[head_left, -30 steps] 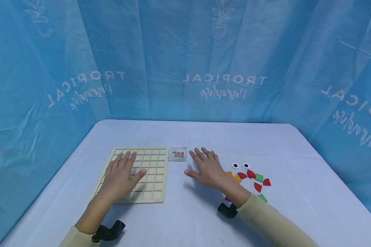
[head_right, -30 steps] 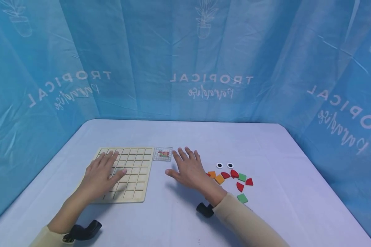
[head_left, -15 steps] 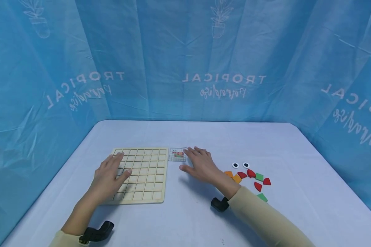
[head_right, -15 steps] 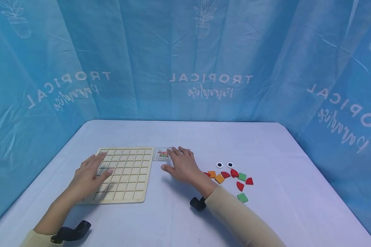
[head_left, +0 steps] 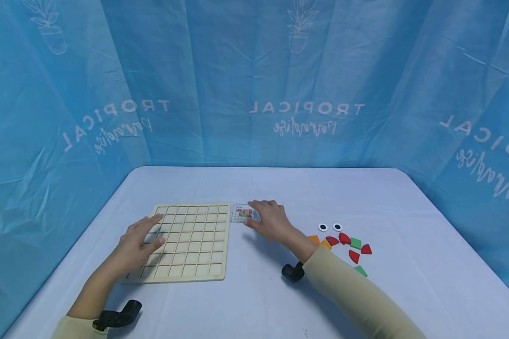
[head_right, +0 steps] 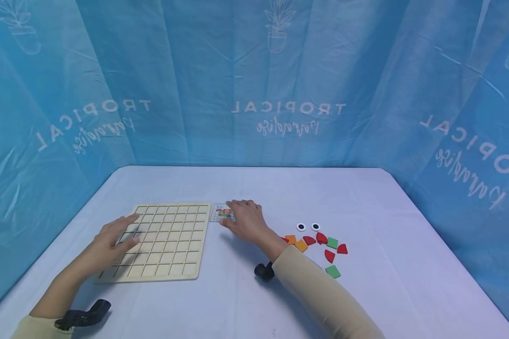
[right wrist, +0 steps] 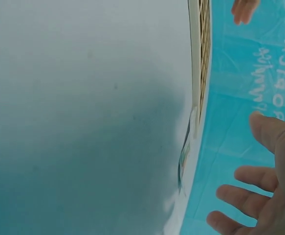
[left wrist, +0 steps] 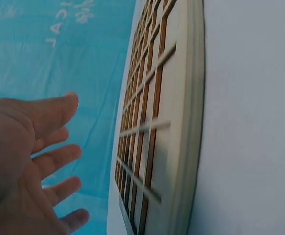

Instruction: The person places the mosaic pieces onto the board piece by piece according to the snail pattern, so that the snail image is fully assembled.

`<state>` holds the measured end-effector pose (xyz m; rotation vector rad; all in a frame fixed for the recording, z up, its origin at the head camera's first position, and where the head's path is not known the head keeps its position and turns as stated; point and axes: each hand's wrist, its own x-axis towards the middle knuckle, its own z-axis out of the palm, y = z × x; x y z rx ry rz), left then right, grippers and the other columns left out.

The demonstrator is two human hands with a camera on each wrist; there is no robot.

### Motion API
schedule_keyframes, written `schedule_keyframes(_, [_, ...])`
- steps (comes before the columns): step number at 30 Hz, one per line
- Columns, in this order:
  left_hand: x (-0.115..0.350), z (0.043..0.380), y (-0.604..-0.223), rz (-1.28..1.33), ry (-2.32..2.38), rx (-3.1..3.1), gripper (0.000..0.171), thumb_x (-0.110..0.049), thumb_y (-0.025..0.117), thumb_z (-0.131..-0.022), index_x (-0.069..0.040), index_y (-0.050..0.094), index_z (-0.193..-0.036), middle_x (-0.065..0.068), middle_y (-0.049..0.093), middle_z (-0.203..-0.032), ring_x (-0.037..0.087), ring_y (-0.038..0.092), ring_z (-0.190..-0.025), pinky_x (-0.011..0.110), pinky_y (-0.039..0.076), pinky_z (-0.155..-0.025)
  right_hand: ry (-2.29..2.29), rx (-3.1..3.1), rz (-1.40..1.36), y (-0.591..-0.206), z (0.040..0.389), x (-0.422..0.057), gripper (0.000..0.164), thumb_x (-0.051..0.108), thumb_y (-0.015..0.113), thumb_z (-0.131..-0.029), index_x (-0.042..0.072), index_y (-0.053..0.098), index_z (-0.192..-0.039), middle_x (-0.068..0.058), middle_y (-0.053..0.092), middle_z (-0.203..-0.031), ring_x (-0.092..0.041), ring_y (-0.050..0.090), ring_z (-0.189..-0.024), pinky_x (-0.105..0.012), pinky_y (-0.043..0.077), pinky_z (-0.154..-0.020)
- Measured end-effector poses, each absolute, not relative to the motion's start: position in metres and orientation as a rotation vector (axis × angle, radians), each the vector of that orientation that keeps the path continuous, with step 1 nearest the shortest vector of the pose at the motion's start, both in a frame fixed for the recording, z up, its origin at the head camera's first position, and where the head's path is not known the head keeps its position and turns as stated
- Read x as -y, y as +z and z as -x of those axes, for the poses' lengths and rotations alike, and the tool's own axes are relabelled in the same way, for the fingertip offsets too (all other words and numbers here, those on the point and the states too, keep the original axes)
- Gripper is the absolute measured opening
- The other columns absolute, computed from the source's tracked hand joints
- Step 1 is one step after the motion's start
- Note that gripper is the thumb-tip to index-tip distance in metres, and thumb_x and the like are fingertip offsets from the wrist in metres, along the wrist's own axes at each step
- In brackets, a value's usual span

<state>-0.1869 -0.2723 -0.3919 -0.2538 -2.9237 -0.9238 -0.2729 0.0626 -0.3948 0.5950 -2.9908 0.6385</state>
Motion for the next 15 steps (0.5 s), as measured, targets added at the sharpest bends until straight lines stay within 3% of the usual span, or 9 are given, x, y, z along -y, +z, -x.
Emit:
schedule_keyframes(6, [0.291, 0.192, -0.399, 0.262, -1.009, 2.937, 0.065, -0.029, 0.058, -0.092, -0.004, 0.032, -0.145, 0.033, 0.027, -0.147, 0.057, 0.012, -0.136, 0.081, 0.003, -0.096, 0.632, 2.99, -0.567, -0.397, 0.28, -0.059, 0.054, 0.043, 0.061, -0.089, 0.019, 0.051, -0.137, -0.004, 0.053, -0.14, -0.032, 0.046, -0.127, -0.051, 0.037, -0.101])
schedule_keyframes(13, [0.308, 0.194, -0.403, 0.286, -1.008, 2.982, 0.065, -0.032, 0.058, -0.092, -0.004, 0.033, -0.145, 0.033, 0.025, -0.148, 0.058, 0.016, -0.134, 0.077, 0.021, -0.096, 0.632, 3.006, -0.545, -0.401, 0.288, -0.057, 0.051, 0.042, 0.062, -0.088, 0.021, 0.054, -0.134, -0.003, 0.055, -0.138, -0.034, 0.048, -0.124, -0.052, 0.038, -0.098])
schedule_keyframes(15, [0.313, 0.195, -0.404, 0.301, -1.038, 2.988, 0.065, -0.031, 0.058, -0.092, -0.004, 0.033, -0.145, 0.034, 0.023, -0.148, 0.059, 0.015, -0.134, 0.076, 0.02, -0.097, 0.635, 3.012, -0.542, -0.403, 0.29, -0.057, 0.05, 0.042, 0.062, -0.088, 0.021, 0.055, -0.133, -0.003, 0.055, -0.138, -0.034, 0.049, -0.123, -0.052, 0.039, -0.098])
